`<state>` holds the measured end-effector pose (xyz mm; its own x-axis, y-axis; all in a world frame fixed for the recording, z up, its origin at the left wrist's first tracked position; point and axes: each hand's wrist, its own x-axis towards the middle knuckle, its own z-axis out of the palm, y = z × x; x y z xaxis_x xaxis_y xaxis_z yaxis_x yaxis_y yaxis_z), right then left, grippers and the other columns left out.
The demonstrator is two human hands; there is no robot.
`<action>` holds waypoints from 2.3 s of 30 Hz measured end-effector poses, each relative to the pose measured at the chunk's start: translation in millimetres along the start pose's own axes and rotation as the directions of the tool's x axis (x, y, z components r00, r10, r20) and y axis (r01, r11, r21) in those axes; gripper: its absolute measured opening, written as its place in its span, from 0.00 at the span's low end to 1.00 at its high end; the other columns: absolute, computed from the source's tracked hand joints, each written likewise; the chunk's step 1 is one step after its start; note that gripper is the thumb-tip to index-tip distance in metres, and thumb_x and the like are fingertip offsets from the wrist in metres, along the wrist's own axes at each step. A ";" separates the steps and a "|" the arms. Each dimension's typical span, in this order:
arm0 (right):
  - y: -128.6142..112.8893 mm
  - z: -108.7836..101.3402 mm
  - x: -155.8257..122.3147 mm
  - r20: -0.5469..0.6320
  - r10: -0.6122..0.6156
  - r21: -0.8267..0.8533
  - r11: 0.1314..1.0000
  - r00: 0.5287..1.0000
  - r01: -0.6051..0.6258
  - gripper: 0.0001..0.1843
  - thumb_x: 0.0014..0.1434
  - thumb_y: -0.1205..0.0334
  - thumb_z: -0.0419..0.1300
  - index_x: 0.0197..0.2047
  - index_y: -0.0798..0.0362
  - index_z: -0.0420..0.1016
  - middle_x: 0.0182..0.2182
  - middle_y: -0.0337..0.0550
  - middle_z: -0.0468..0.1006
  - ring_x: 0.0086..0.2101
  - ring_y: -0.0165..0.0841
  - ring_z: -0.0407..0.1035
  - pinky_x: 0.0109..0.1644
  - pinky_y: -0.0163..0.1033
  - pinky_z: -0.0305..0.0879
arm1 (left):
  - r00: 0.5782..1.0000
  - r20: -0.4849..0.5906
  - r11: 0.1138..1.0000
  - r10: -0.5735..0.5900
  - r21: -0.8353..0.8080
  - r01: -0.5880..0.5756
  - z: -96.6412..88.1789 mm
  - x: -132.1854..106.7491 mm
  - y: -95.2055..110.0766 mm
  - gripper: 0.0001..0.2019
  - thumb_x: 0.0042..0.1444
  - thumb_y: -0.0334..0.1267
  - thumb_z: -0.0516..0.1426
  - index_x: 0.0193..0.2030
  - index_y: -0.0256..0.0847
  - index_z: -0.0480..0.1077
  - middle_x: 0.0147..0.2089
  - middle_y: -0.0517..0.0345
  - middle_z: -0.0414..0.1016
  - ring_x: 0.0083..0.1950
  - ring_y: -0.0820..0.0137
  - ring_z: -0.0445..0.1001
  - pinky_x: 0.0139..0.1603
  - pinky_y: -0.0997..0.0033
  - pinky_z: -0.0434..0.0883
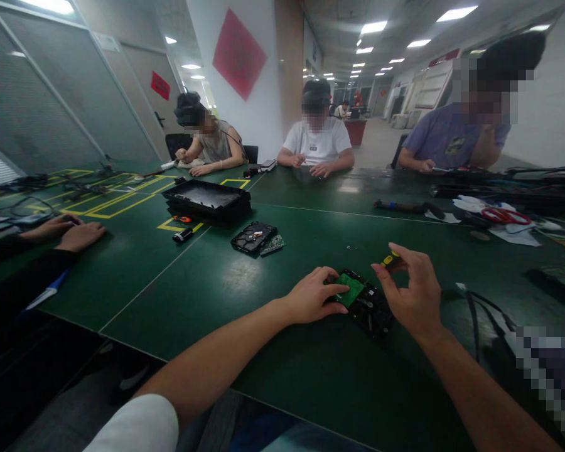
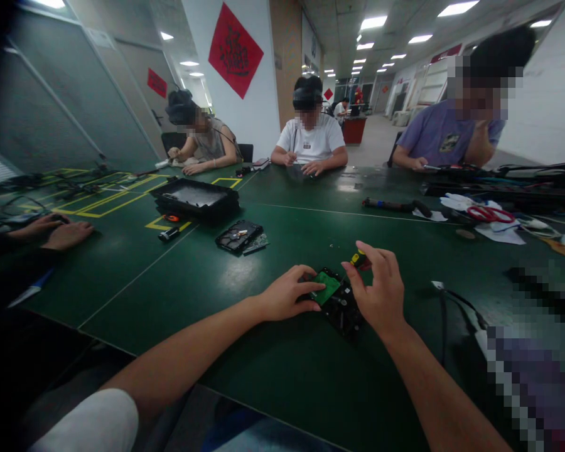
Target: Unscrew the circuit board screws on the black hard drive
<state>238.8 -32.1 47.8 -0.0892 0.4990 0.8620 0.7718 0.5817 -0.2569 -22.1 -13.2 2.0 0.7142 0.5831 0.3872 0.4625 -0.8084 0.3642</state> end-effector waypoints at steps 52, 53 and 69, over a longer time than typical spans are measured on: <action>2.8 -2.1 -4.9 0.015 0.104 0.074 0.992 0.994 -0.105 0.25 0.72 0.58 0.63 0.70 0.42 0.68 0.54 0.49 0.80 0.46 0.43 0.80 0.51 0.54 0.80 | 1.000 -0.005 0.999 -0.027 -0.046 0.027 1.9 -1.4 3.1 0.28 0.68 0.53 0.65 0.69 0.44 0.73 0.67 0.41 0.67 0.68 0.50 0.71 0.66 0.43 0.76; 2.5 -2.6 -4.3 0.005 0.093 0.061 0.994 0.996 -0.093 0.25 0.71 0.57 0.65 0.68 0.42 0.70 0.53 0.49 0.79 0.45 0.43 0.79 0.49 0.54 0.81 | 1.000 -0.006 0.999 -0.029 -0.044 0.028 1.6 -1.4 3.4 0.28 0.68 0.53 0.65 0.69 0.45 0.73 0.67 0.41 0.67 0.67 0.50 0.71 0.66 0.43 0.76; 2.1 0.1 -6.9 0.044 0.111 0.125 0.985 0.993 -0.115 0.26 0.72 0.58 0.63 0.70 0.43 0.67 0.56 0.51 0.79 0.47 0.43 0.80 0.52 0.55 0.81 | 1.000 0.002 0.999 -0.031 -0.034 0.031 2.8 -2.2 2.5 0.27 0.69 0.53 0.64 0.69 0.43 0.73 0.67 0.40 0.67 0.68 0.50 0.70 0.68 0.43 0.75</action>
<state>241.0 -34.3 41.3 -0.0308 0.5879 0.8083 0.6920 0.5961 -0.4072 -21.1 -16.7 -0.4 0.7006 0.6076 0.3742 0.4662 -0.7868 0.4046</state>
